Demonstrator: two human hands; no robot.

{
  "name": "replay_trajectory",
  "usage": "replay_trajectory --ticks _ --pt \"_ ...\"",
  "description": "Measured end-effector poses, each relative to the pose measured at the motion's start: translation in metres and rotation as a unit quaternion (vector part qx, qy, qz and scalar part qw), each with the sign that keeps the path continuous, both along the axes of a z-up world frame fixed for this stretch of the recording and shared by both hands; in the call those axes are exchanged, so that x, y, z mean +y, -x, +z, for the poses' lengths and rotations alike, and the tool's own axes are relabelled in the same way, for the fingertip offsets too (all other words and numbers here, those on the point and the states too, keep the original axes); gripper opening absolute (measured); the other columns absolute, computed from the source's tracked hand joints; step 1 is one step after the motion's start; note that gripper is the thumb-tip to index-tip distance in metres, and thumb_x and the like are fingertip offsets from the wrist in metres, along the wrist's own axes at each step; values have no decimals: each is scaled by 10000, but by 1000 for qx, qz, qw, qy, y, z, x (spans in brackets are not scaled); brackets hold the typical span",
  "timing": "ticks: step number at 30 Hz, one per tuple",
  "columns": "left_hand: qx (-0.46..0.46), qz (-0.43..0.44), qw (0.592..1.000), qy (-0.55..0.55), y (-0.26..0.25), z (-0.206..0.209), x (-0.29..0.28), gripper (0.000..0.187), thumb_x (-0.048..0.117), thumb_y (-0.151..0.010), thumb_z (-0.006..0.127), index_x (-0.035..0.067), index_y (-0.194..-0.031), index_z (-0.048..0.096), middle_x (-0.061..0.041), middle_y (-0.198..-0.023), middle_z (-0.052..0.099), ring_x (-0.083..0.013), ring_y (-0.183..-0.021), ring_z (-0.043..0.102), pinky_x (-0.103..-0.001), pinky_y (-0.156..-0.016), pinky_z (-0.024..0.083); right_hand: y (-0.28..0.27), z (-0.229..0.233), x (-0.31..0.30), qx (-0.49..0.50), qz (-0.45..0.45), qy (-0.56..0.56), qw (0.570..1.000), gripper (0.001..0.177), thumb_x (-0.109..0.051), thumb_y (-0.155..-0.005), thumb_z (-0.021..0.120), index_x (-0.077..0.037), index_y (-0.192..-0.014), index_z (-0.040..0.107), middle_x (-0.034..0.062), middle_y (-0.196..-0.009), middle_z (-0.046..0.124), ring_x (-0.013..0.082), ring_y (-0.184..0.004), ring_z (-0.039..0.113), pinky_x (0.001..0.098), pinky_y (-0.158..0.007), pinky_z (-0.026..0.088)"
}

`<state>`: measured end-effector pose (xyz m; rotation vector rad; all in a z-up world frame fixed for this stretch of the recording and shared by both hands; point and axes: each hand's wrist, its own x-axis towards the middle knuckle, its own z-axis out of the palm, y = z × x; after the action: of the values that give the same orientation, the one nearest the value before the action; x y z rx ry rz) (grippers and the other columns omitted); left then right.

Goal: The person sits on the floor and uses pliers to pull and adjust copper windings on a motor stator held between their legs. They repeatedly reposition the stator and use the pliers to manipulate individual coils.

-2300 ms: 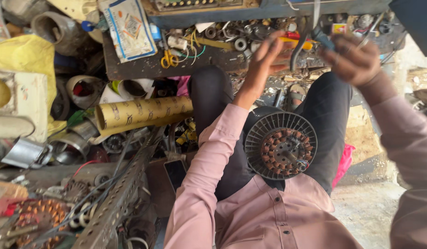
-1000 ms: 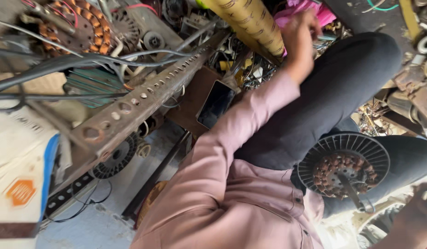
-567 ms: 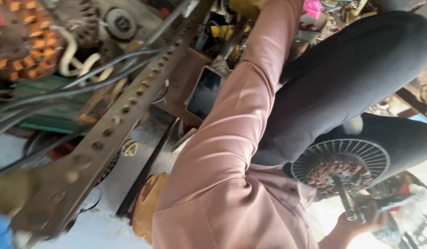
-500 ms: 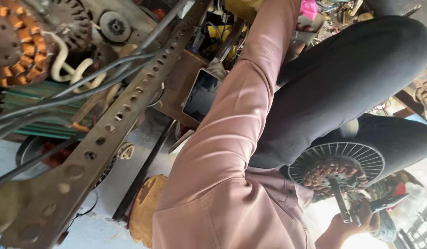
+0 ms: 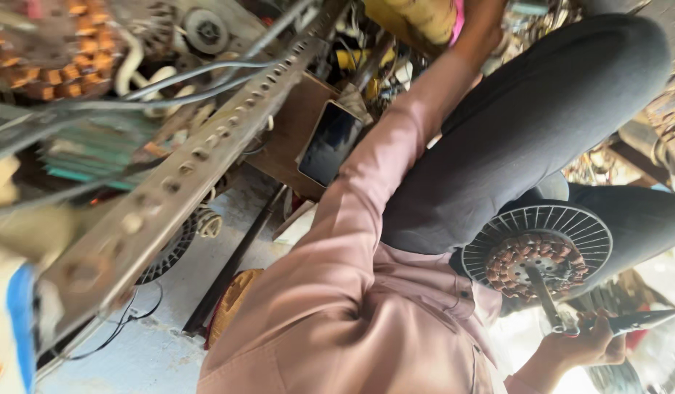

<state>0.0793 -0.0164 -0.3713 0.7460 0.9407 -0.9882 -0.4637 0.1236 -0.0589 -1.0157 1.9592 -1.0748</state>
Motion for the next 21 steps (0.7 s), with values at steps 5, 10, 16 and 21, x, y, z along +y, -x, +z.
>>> replay_trajectory --ticks 5,10,16,21 --pt "-75 22 997 -7 29 -5 40 369 299 -895 600 9 -1122 622 -123 -926 680 -235 -741 651 -444 -589 534 -3 -19 -6 -74 -17 46 996 461 63 -935 710 11 -1248 376 144 -1168 540 221 -999 678 354 -826 556" --pt "-296 -4 953 -59 48 46 99 367 178 -928 647 -135 -1119 648 -141 -966 704 -231 -855 661 -395 -752 520 8 -12 -6 -95 38 85 991 401 48 -955 692 23 -1212 386 214 -1113 655 286 -886 709 389 -751 559" --pt "-525 -30 850 7 43 254 154 267 63 -970 670 -45 -1209 619 -49 -1081 685 -121 -935 591 -287 -827 452 -17 11 5 -164 176 144 960 356 -58 -1008 694 3 -1237 428 196 -1124 652 273 -913 672 388 -816 553" --pt "-646 -190 723 152 66 424 170 162 34 -1021 649 -38 -1165 635 -57 -1022 692 -86 -903 631 -249 -802 511 -82 81 -1 -166 185 194 949 483 -165 -1021 725 -47 -1343 385 178 -1182 641 258 -1006 667 394 -913 564"
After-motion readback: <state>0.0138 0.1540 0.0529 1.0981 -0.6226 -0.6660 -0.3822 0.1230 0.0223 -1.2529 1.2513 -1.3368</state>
